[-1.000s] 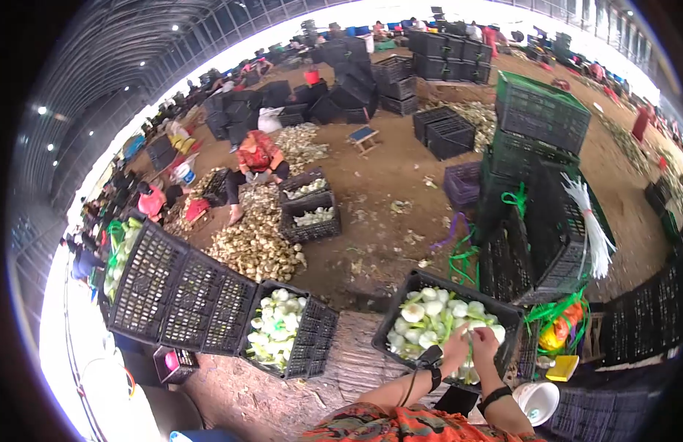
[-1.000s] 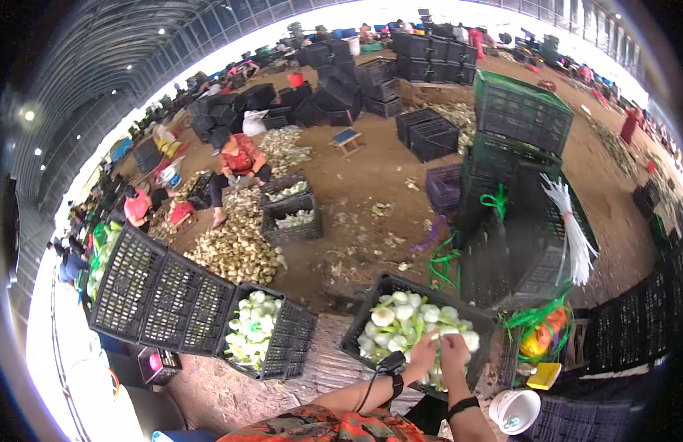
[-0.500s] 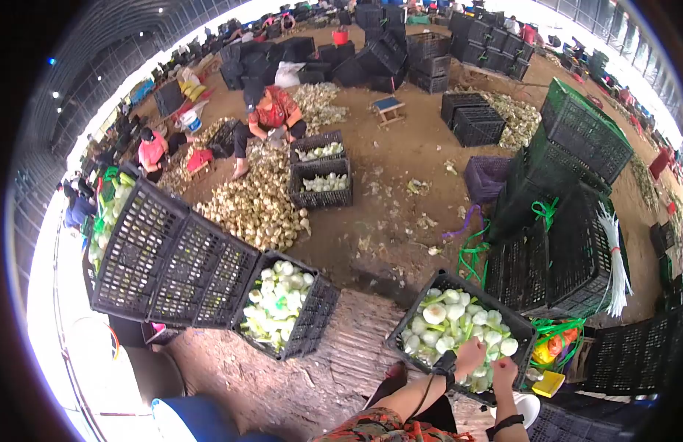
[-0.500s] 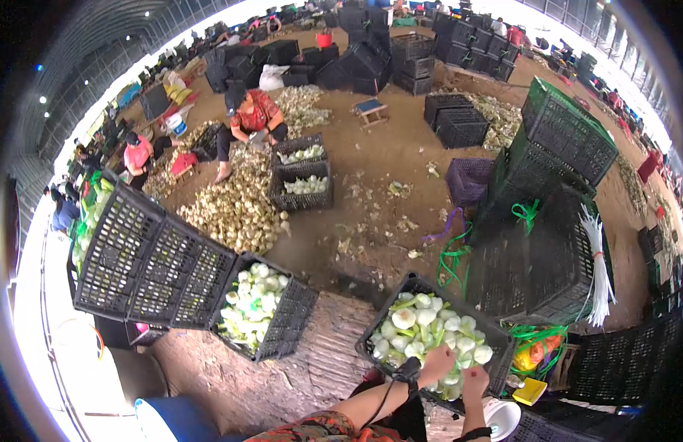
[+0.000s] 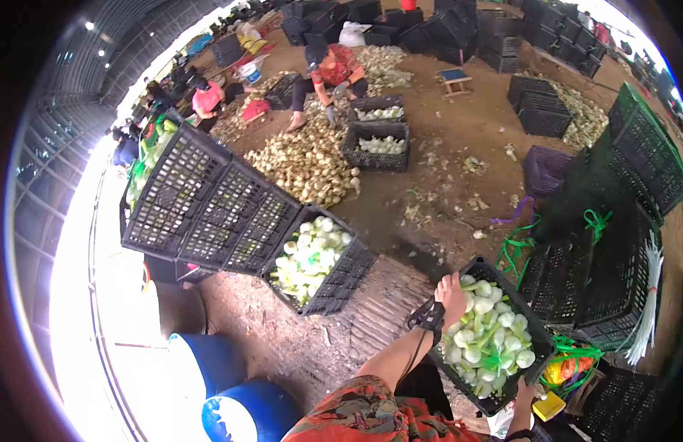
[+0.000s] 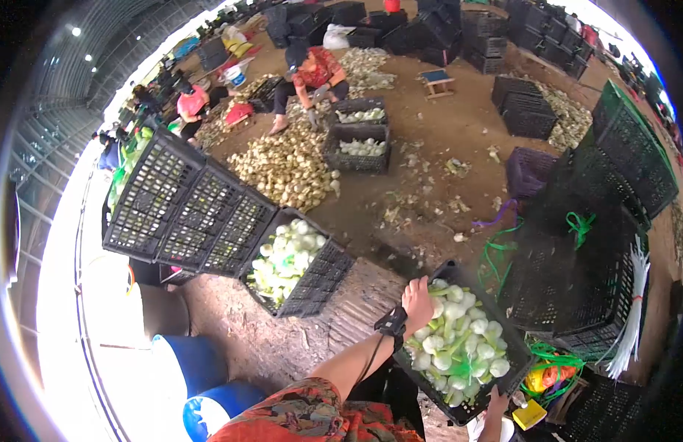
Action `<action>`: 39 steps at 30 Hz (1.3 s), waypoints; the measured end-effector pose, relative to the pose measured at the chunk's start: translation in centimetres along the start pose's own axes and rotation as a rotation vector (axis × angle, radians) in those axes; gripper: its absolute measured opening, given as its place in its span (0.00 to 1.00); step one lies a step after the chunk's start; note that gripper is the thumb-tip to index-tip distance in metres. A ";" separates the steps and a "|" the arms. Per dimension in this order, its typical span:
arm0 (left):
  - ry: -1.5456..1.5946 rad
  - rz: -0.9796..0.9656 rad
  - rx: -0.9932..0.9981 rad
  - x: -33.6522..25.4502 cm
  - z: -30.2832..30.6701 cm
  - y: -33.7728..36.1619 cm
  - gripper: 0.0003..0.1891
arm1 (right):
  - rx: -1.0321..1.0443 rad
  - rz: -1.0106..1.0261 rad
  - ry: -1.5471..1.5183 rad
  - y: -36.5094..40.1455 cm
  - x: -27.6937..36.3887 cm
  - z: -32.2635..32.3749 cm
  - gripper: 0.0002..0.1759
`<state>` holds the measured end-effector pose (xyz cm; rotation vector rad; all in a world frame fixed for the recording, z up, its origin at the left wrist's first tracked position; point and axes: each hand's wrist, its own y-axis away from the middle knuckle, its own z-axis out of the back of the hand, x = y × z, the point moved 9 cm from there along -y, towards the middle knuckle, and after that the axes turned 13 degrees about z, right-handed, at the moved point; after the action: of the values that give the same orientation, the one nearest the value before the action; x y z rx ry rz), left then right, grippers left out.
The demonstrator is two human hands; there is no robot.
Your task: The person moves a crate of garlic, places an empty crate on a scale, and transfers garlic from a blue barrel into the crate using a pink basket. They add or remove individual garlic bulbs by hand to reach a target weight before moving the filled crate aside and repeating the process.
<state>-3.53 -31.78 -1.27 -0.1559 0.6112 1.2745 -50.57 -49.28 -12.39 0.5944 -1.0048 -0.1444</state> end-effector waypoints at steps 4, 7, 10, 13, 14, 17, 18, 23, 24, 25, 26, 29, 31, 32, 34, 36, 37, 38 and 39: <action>0.171 0.165 0.144 3.0 -0.9 -2.7 0.22 | -0.157 0.318 0.451 0.2 2.4 0.8 0.25; 0.136 0.211 0.268 5.1 -4.2 -3.8 0.19 | -0.091 0.305 0.344 0.2 1.9 1.2 0.22; 0.008 0.215 0.325 5.9 -6.0 -4.3 0.17 | -0.071 0.325 0.714 -3.0 -0.1 2.9 0.21; -0.340 -0.545 0.391 5.5 -7.2 -4.0 0.09 | -0.074 0.046 0.641 -1.2 4.2 2.3 0.21; 0.053 -0.126 0.344 10.7 -11.4 -7.3 0.08 | -0.134 0.131 0.693 -0.5 6.6 1.8 0.21; 0.296 0.357 0.556 16.3 -2.9 -5.3 0.10 | -0.292 0.371 0.884 3.0 13.3 1.3 0.21; 0.292 0.369 0.580 18.0 -0.7 -4.8 0.10 | -0.331 0.457 0.944 4.2 16.3 0.2 0.21; 1.270 0.757 0.548 33.0 5.5 -1.5 0.10 | 0.058 0.704 0.529 12.2 33.7 -18.8 0.12; 1.058 0.885 0.384 34.6 10.1 -1.0 0.11 | 0.076 0.748 0.684 13.3 36.1 -22.6 0.11; 1.026 0.922 0.341 36.6 13.7 -0.7 0.11 | 0.171 0.774 0.641 13.2 36.8 -26.8 0.11; 0.992 0.958 0.298 39.1 17.2 0.0 0.11 | 0.267 0.797 0.597 13.4 37.5 -31.0 0.10; 1.350 1.029 -0.010 44.0 25.6 3.0 0.12 | 0.480 0.906 0.766 16.4 40.3 -44.9 0.15; 1.399 1.056 -0.223 46.5 29.8 5.0 0.11 | 0.605 0.980 0.751 17.6 40.3 -54.0 0.17; 1.367 1.071 -0.326 47.9 31.5 5.8 0.10 | 0.647 1.070 0.740 20.5 42.4 -58.1 0.16; 1.392 1.052 -0.390 52.3 32.3 7.0 0.09 | 0.771 1.157 0.754 23.1 43.3 -66.5 0.13; 1.436 1.045 -0.508 56.5 33.0 7.6 0.08 | 0.839 1.204 0.764 25.8 44.0 -73.3 0.12; 1.477 1.077 -0.518 58.1 33.0 7.2 0.07 | 0.869 1.233 0.769 26.8 44.2 -76.1 0.11; 1.462 1.080 -0.498 59.2 33.0 6.4 0.07 | 0.878 1.234 0.767 27.4 44.0 -78.7 0.12; 1.499 1.114 -0.517 60.3 32.7 6.1 0.07 | 0.922 1.245 0.823 27.6 43.3 -81.7 0.13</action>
<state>11.53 35.39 -3.33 -1.4446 1.7670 2.2813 36.23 -9.87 2.64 0.6457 -0.4203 1.6125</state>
